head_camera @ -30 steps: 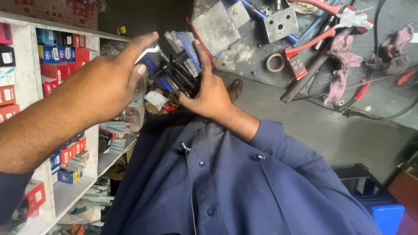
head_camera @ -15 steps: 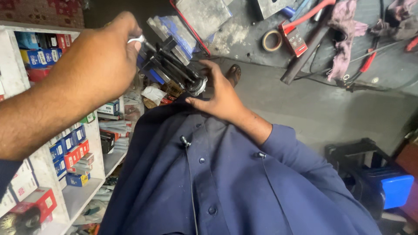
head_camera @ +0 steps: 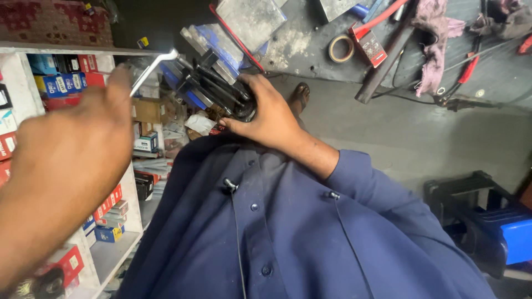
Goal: The person works on a small mechanical assembly held in a bench vise in a repair workshop. They use a screwdriver-like tool on the part, tighten it with a combination wrench, tap and press components with a hammer, wipe parts with a cloth, and use pliers to fit a component into the housing.
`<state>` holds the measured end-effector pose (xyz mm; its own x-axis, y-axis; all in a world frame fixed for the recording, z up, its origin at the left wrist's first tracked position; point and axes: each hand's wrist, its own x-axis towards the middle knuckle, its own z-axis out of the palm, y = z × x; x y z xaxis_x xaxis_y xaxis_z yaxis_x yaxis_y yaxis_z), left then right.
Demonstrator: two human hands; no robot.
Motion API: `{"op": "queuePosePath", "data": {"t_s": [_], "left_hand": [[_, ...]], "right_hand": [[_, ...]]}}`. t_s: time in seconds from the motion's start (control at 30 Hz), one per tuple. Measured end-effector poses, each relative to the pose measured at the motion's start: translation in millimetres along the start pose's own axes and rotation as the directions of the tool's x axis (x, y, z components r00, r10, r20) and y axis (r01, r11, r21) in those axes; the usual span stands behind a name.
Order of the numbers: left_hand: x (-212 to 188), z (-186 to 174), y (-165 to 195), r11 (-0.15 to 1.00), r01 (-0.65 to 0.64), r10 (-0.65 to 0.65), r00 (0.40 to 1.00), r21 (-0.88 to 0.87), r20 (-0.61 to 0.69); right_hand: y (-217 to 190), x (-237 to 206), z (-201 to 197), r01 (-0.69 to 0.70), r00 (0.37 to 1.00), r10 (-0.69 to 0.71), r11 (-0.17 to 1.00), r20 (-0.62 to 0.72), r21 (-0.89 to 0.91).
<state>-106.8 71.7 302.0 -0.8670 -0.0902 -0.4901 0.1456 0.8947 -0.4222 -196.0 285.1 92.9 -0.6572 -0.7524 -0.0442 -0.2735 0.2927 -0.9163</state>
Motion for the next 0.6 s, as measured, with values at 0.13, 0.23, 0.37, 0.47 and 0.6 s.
{"op": "queuePosePath", "data": {"t_s": [0.13,0.23,0.37,0.47,0.6], "left_hand": [[-21,1,1,0.973,0.223,-0.216,0.970,-0.057,0.112],[-17,9,0,0.933,0.344,-0.320,0.929,-0.109,0.187],[-8,24,-7,0.888,0.377,-0.292,0.904,-0.264,0.312],[-8,35,-11,0.892,0.358,-0.248,0.899,-0.277,0.361],[-13,57,-16,0.880,0.330,-0.230,0.925,-0.342,0.302]], "right_hand": [[-9,16,5,-0.073,0.997,0.073,0.997,0.014,-0.029],[-10,28,7,-0.142,0.987,0.145,0.989,0.068,-0.045],[-4,34,6,-0.078,0.992,0.083,0.996,0.096,-0.052],[0,35,8,-0.085,0.990,0.090,0.995,0.110,-0.050],[0,37,11,-0.053,0.995,0.051,0.998,0.086,0.020]]}}
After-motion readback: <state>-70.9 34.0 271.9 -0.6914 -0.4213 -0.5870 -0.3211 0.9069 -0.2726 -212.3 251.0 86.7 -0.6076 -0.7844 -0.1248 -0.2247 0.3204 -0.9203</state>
